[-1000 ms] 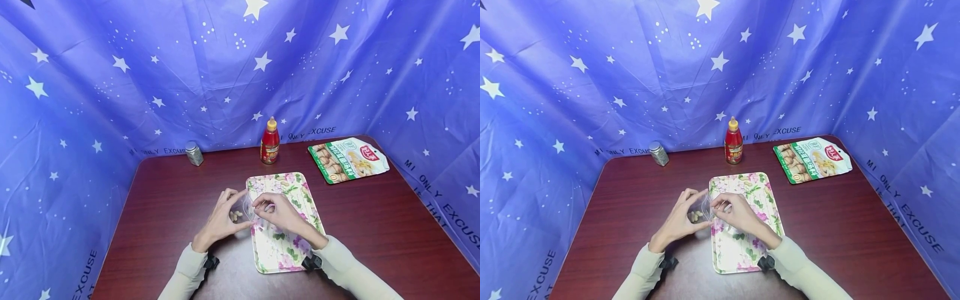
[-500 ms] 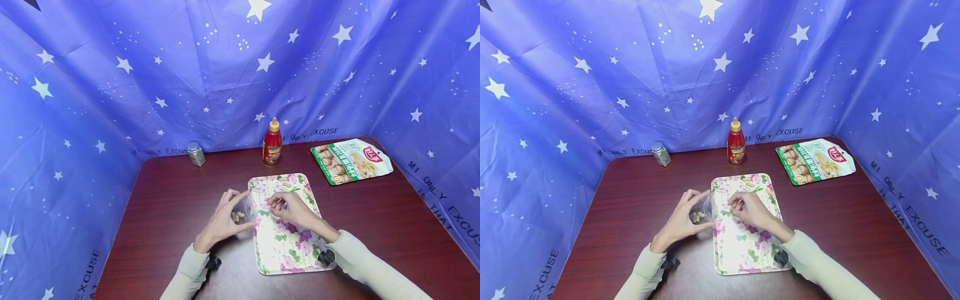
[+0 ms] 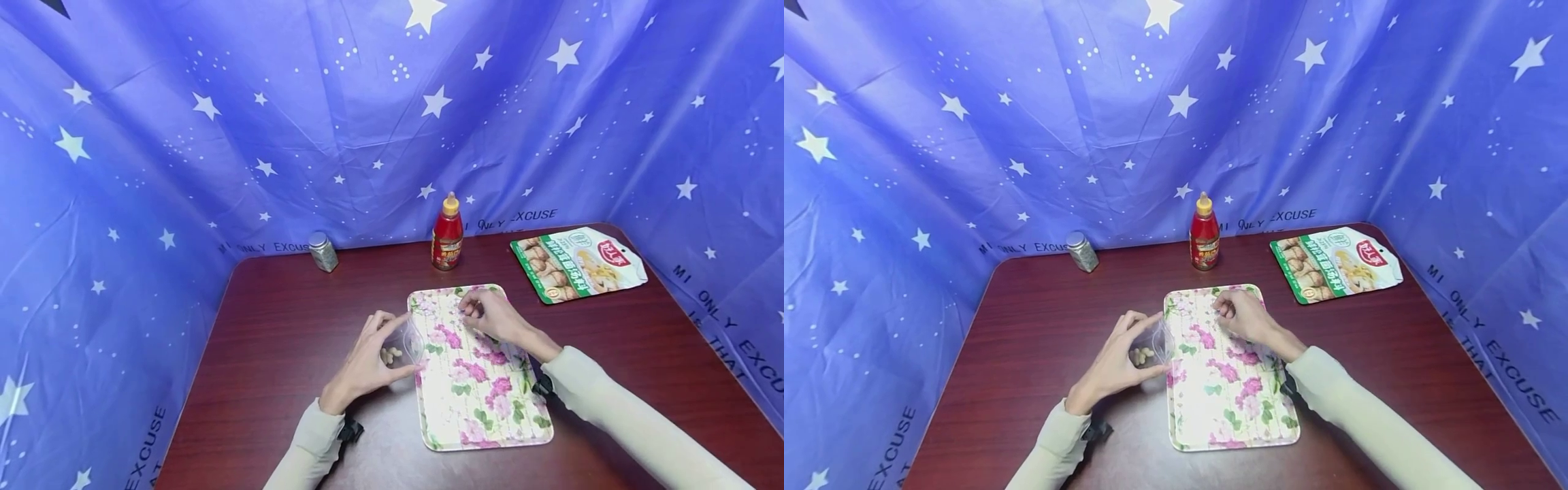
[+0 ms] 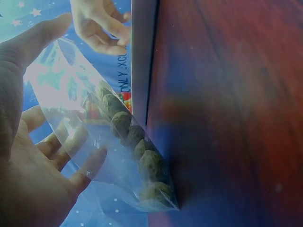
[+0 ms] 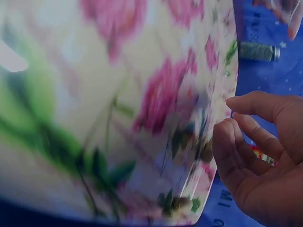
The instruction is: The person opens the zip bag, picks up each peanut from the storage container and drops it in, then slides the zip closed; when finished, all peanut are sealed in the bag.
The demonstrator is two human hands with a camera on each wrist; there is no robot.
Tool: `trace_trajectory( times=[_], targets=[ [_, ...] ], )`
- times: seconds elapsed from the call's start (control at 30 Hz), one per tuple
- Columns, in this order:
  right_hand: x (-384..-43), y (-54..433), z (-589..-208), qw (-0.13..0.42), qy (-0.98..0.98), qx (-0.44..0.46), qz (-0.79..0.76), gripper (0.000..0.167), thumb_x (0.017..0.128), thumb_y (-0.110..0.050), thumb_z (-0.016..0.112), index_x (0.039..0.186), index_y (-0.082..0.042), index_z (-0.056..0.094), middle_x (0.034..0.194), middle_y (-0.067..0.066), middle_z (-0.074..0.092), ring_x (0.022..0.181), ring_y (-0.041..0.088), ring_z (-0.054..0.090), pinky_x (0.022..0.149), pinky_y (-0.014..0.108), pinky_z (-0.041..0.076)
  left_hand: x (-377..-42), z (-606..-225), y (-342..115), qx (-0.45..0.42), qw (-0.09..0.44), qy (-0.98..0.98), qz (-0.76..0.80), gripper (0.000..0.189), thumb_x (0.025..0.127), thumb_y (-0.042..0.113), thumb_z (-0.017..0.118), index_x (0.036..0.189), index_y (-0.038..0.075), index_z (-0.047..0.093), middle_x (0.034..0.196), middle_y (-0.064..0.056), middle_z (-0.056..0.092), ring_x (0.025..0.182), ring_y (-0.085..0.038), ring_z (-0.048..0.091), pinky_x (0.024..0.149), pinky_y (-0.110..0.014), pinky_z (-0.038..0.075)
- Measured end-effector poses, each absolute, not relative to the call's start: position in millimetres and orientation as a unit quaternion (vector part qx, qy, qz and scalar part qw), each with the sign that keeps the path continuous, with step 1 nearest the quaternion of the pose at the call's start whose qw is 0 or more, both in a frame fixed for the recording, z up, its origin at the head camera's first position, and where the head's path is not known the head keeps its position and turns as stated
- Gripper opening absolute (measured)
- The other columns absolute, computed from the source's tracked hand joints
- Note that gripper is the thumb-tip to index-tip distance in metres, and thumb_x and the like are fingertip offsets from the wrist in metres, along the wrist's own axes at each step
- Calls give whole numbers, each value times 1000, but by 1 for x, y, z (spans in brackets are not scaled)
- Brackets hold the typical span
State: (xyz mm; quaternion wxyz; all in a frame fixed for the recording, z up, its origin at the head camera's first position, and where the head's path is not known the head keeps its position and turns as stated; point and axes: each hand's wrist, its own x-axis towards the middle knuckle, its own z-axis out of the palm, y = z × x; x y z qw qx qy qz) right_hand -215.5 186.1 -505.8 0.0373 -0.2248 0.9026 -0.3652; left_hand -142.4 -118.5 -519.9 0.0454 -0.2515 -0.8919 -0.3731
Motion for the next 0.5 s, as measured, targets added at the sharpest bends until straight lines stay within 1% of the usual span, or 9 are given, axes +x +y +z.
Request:
trace_trajectory(
  times=[0.1,0.17,0.23,0.3,0.4,0.5],
  targets=[
    [-224,192,-508,20,910,-217,-352,14,86,0,78,99,-1,74,85,7,68,74,14,63,69,23,51,-142,-521,-117,-252,40,-891,-375,95,76,53,90,157,40,43,128,8,49,110,-8,48,86,-23,53],
    [-228,195,-509,11,916,-214,-341,15,86,0,79,100,-2,75,87,9,68,76,18,64,70,25,52,-141,-521,-117,-254,39,-888,-380,94,76,51,91,157,40,43,128,7,49,109,-9,48,83,-22,54],
    [-232,198,-510,7,922,-211,-324,16,85,-2,80,100,-3,75,89,9,68,80,20,64,72,28,51,-141,-522,-116,-255,38,-885,-388,95,76,50,91,157,39,43,127,6,48,107,-10,49,77,-21,56],
    [-235,199,-510,7,927,-212,-310,17,85,-4,81,100,-5,75,91,9,67,82,20,64,74,31,51,-141,-522,-116,-256,41,-883,-391,95,76,49,92,157,38,44,127,4,48,107,-11,49,73,-21,57],
    [-238,200,-511,9,932,-211,-295,16,85,-6,83,99,-6,74,91,9,67,84,19,63,75,33,51,-141,-523,-116,-259,51,-885,-383,96,75,49,92,157,37,45,126,4,49,108,-10,48,80,-21,55],
    [-239,198,-512,12,932,-210,-296,14,87,-6,81,98,-6,74,90,8,67,83,18,62,74,32,51,-142,-524,-117,-260,58,-890,-370,95,75,52,92,157,36,46,126,6,51,110,-9,48,89,-24,51]
  ],
)
